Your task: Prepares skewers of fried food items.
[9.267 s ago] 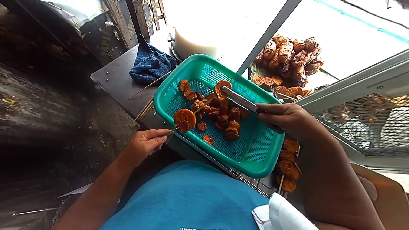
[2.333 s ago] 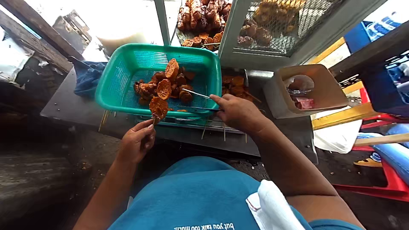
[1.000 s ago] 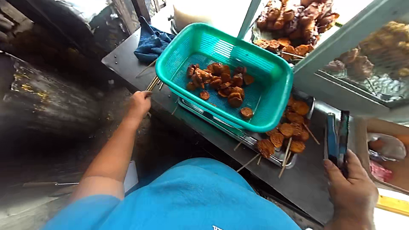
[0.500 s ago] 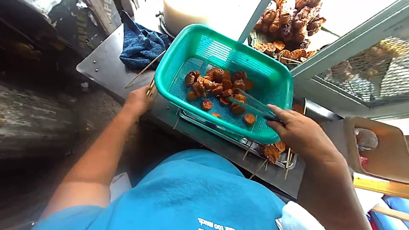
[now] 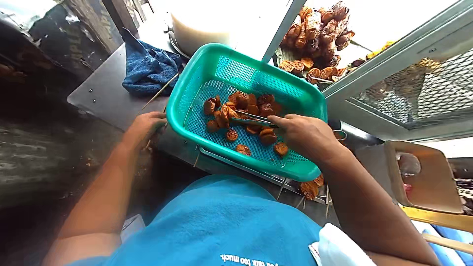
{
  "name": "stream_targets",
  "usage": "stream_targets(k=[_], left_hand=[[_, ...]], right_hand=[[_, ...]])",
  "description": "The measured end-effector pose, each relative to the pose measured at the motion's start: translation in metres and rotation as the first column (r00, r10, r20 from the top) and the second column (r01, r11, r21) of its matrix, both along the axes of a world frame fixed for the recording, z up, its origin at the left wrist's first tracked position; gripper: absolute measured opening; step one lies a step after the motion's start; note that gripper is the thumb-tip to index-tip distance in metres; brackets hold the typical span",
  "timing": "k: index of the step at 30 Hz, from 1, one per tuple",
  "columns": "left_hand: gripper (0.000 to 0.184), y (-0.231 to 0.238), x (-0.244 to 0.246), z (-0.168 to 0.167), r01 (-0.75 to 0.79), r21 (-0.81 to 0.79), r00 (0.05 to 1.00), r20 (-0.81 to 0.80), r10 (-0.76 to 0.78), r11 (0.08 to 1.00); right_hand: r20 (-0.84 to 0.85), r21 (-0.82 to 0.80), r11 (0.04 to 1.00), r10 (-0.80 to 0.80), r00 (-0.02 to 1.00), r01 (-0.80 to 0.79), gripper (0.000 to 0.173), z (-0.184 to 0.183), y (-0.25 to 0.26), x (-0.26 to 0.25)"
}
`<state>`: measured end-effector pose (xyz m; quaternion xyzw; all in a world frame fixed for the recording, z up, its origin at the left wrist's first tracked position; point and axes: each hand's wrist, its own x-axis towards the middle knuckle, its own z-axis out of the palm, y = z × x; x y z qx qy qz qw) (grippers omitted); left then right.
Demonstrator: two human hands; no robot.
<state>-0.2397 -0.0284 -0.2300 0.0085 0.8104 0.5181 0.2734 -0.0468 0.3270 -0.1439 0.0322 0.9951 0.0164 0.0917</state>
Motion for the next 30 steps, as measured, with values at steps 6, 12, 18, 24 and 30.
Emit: stream_targets(k=[6,12,18,24,30], left_hand=[[0.027,-0.047,0.029,-0.010,-0.146,0.033,0.989,-0.031,0.147,0.989],[0.035,-0.055,0.066,0.008,-0.444,0.297,0.871,-0.078,0.485,0.845],[0.031,-0.022,0.108,0.052,-0.156,0.334,0.947,-0.217,0.237,0.929],[0.029,-0.013,0.142,0.053,0.005,0.102,0.959,-0.281,0.024,0.995],[0.028,-0.019,0.143,0.052,0.035,-0.031,0.927,-0.372,-0.044,0.999]], right_hand=[[-0.014,-0.207,0.978,-0.035,0.999,0.032,0.034,-0.002,0.048,0.050],[0.056,-0.153,0.972,-0.173,0.983,0.179,0.042,0.002,0.068,0.026],[0.031,-0.113,0.987,-0.109,0.994,0.112,0.044,-0.026,0.032,-0.039],[0.054,-0.263,0.947,-0.177,0.983,0.185,0.031,-0.036,0.055,-0.047],[0.072,-0.362,0.893,-0.259,0.963,0.267,0.033,-0.029,0.066,-0.038]])
